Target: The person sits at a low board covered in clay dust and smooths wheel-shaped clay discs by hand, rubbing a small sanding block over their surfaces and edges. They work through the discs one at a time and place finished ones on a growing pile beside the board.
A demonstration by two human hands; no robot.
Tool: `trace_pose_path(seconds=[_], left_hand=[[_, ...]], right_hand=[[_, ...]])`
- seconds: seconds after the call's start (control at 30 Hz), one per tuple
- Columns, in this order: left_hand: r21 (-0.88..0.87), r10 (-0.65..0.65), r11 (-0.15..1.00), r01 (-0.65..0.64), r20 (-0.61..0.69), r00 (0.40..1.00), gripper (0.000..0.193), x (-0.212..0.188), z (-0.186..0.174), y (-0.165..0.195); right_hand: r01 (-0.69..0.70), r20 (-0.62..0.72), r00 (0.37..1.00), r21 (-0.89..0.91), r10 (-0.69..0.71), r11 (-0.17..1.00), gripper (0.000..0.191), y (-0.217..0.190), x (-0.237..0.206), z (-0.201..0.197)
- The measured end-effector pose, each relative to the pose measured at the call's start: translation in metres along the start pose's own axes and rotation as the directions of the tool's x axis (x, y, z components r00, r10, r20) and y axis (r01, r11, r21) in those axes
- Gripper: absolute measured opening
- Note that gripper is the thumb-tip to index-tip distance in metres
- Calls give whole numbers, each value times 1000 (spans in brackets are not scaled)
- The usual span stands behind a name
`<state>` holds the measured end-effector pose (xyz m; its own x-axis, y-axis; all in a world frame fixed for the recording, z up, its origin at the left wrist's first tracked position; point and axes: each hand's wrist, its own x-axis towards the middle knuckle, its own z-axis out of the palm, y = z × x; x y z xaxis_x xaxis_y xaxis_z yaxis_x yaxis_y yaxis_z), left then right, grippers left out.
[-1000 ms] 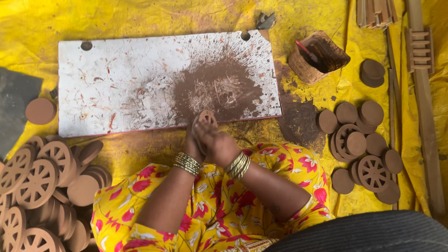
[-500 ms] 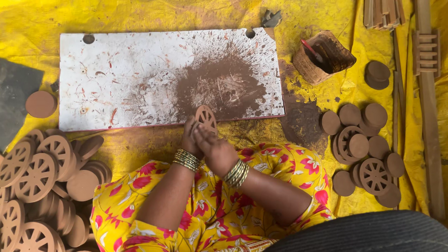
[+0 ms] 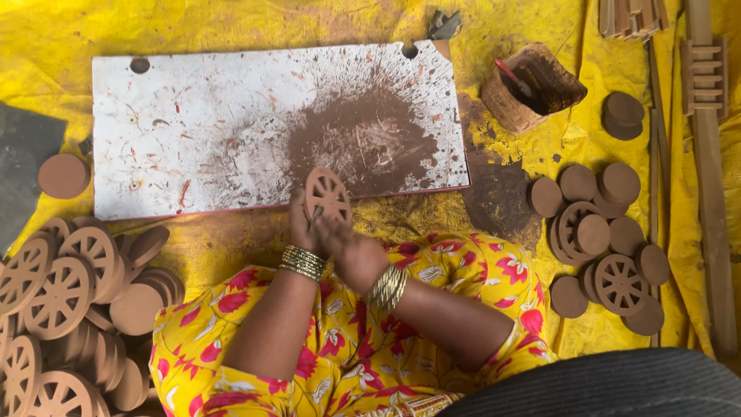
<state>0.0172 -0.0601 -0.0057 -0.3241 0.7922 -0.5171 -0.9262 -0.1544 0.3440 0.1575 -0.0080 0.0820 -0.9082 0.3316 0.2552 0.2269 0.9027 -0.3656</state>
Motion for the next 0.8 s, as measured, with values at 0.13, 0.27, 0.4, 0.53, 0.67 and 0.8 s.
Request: trace_pose_path(seconds=[0.13,0.27,0.4,0.53,0.67,0.8], left_hand=[[-13,-33,999,32,-79,996,60,-12,13,-18],[-88,-6,996,6,-5,1000,56,-16,20,-16],[11,85,996,-84,-101,991,58,-10,11,9],[-60,54,996,-63,-144,988,54,-14,15,1],[28,-38,999,40,-76,996,55,-22,26,-16],[-36,92,995,-93,-43,995,56,-13,18,-4]], right_hand=[[-308,161,940,15,302,951,64,23,11,5],[-306,204,932,-2,300,952,75,28,11,8],[48,-113,992,-78,-56,996,72,-2,-10,12],[-155,214,963,-56,164,986,72,11,-7,21],[-343,87,937,65,337,937,67,36,8,23],[-337,575,717,-211,395,918,72,12,3,17]])
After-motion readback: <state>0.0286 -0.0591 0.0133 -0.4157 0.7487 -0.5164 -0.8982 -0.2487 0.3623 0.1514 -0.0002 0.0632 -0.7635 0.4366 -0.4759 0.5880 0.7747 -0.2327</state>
